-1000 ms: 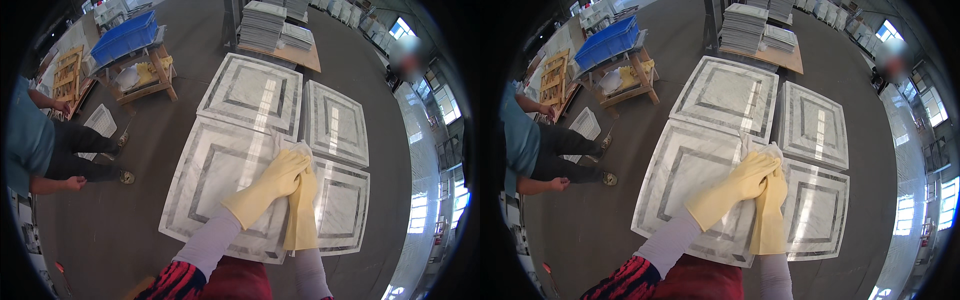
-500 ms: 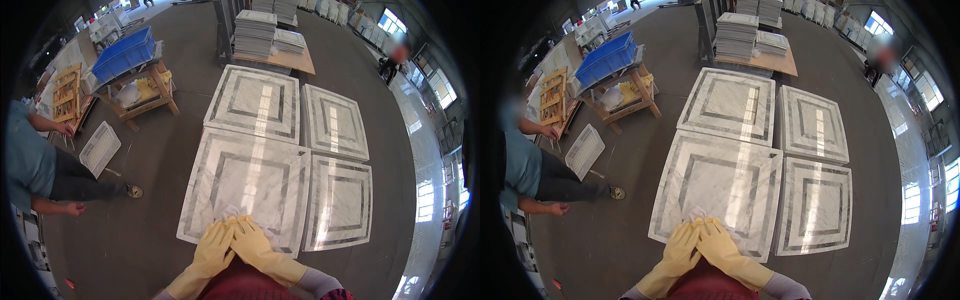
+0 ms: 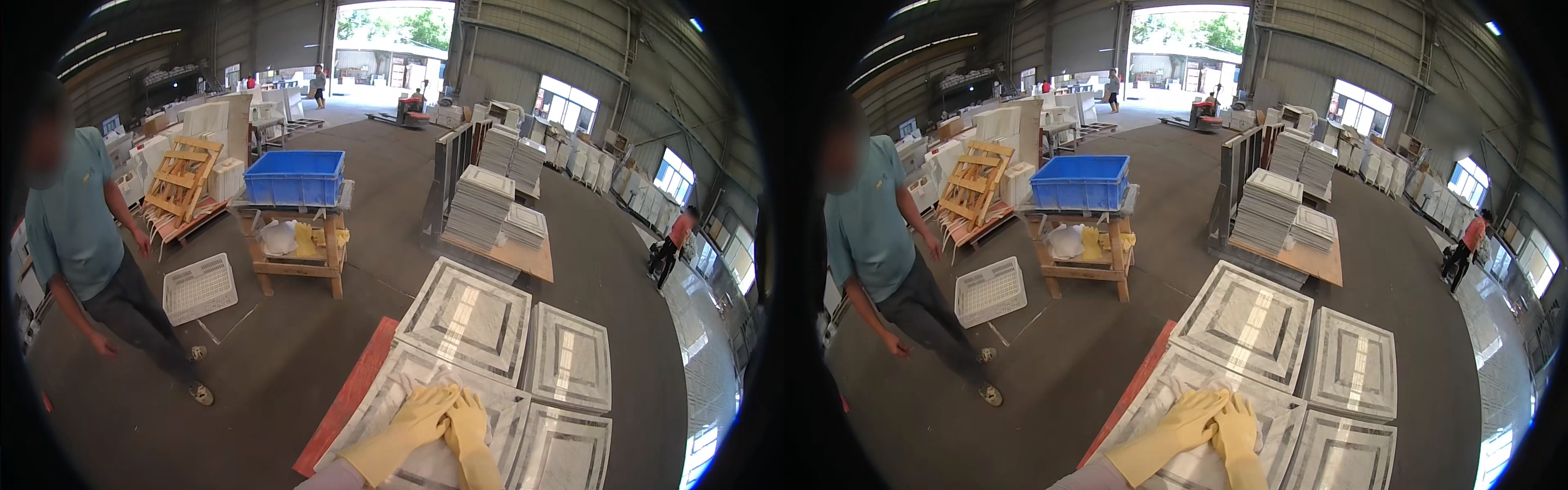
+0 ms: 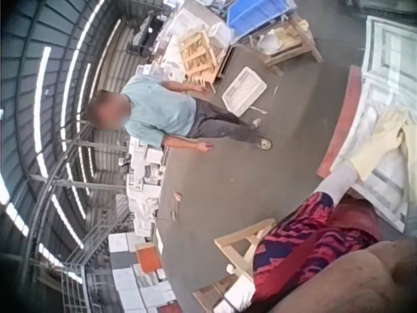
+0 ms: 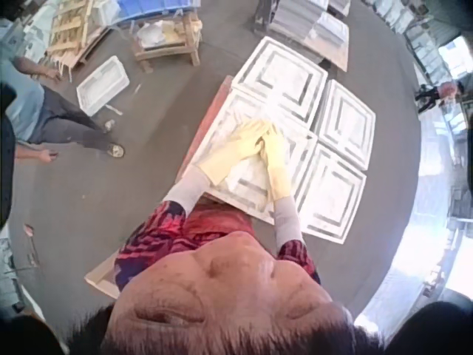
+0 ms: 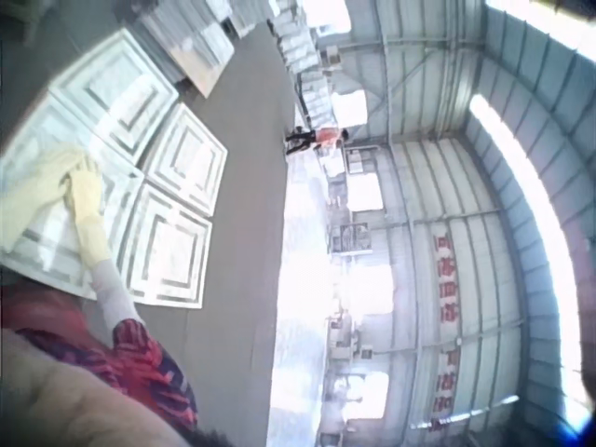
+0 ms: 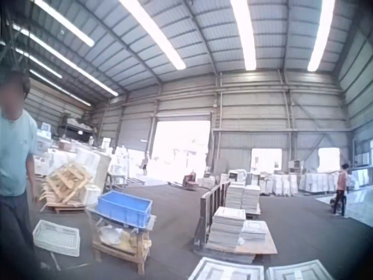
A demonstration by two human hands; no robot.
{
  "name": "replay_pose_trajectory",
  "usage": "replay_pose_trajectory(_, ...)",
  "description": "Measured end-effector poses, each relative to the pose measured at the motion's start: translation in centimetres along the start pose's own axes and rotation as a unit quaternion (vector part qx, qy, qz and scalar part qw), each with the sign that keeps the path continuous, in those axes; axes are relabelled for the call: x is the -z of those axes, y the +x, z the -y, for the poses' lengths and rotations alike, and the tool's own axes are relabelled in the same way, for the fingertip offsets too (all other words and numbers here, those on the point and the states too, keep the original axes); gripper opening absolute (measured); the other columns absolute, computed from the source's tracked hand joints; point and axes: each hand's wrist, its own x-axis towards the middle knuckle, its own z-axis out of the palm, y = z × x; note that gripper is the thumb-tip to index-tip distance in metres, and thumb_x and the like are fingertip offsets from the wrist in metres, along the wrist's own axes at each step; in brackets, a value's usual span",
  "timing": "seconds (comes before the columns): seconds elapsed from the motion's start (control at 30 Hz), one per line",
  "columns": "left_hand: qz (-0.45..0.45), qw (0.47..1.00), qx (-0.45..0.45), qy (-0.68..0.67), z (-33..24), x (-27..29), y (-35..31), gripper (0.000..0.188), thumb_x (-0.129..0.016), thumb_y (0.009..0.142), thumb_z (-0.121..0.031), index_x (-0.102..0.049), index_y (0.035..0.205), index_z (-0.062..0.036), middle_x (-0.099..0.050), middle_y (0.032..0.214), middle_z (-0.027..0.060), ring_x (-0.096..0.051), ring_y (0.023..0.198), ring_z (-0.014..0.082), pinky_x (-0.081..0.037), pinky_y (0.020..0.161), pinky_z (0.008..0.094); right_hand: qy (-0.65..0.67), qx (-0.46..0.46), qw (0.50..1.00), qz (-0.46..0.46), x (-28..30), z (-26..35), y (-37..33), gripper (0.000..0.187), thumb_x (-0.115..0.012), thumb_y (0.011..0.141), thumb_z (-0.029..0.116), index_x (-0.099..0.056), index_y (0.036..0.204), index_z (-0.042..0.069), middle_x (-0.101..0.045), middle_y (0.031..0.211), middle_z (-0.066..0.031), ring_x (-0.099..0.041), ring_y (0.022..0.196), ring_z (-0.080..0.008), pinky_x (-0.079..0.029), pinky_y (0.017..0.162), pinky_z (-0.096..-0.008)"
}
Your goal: The person wipes the surface of large square tiles with a white cloth while wearing yellow gloves. They handle the tiles one at a time, wiping each surface and placing them back onto a stack. Other workers are visible in the background moving and stacking similar tiles.
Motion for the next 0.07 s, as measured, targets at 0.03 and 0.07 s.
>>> replay_pose_trajectory(0.03, 0.006, 1.0, -0.025, -0.005, -0.3, -1.4, 1.2, 0.079, -0.075, 0.094, -0.033, -0.053, 0.165, -0.0051, -0.061, 0.161, 0.0147, -0.054, 0.148, 0.032, -0.038, 0.125, 0.0495, -0.009, -0.041, 0.999, -0.012, -0.6, -1.1, -0.6, 0.063, -0.069, 0.098, 0.032, -0.064, 0.159, 0.02, -0.061, 0.165, -0.0119, -0.05, 0.155, -0.0396, -0.034, 0.132, -0.0558)
replay_pose_trajectory(0.07, 0.044, 0.999, -0.025, -0.02, -0.6, -2.8, 2.0, 0.079, -0.076, 0.094, -0.032, -0.053, 0.166, -0.0091, -0.06, 0.162, 0.0143, -0.05, 0.155, 0.0298, -0.034, 0.131, 0.0479, -0.033, -0.082, 0.996, 0.018, -1.5, -1.9, -0.6, 0.072, -0.073, 0.097, 0.038, -0.057, 0.166, 0.023, -0.054, 0.172, -0.0149, -0.045, 0.16, -0.0407, -0.028, 0.134, -0.0635)
